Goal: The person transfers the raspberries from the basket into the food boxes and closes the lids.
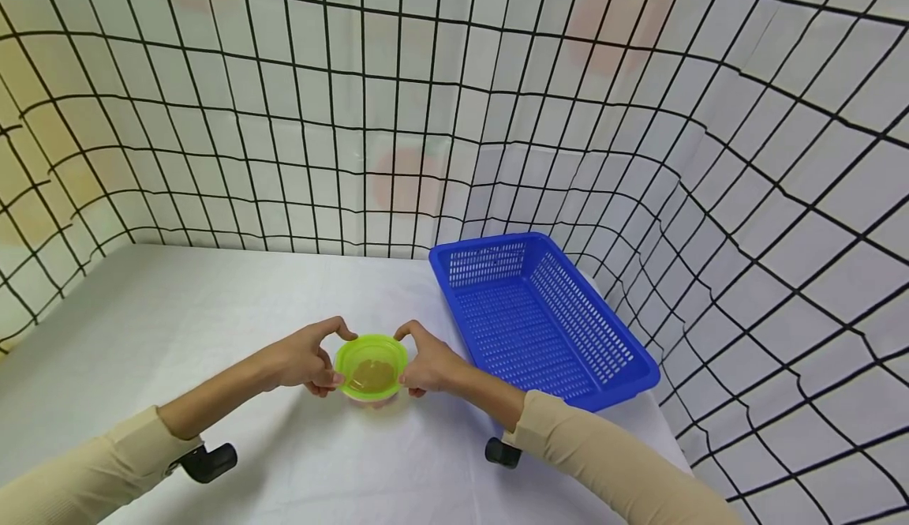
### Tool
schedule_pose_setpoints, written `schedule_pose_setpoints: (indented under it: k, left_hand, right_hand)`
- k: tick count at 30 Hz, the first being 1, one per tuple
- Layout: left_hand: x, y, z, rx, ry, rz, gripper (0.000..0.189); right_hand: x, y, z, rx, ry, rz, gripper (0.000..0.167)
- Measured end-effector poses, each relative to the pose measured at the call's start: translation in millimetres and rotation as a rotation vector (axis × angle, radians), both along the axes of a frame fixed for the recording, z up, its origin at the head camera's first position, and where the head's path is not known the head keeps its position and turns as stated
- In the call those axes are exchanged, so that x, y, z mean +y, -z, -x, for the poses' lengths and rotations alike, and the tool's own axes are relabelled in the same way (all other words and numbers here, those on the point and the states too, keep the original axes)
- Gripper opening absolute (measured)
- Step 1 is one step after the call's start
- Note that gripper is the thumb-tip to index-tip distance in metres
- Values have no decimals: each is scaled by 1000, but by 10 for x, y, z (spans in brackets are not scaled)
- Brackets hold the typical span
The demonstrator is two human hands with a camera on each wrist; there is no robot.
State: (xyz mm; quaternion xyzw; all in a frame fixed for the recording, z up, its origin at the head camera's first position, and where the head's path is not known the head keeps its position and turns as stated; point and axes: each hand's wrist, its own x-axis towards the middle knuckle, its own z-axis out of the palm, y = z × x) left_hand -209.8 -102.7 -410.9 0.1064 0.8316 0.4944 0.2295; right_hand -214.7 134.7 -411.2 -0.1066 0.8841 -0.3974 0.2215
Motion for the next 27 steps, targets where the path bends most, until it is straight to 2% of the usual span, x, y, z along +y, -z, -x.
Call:
schedule_pose_setpoints:
  k: [12,17,22,27]
  left_hand:
    - [44,-7,-18,34,-34,50,58]
    - [33,0,-8,59,-22,52,56]
    - [-1,6,5,40,11,18,56]
    - [-29,7,7,43,43,34,57]
  right_hand:
    - [-12,-20,3,-7,-3,4,61]
    - [-26,-44,1,-5,-6,-8,60]
    - [-18,-46,-11,-2,-1,-8,60]
    - [12,-66,-14,1,-13,-24,61]
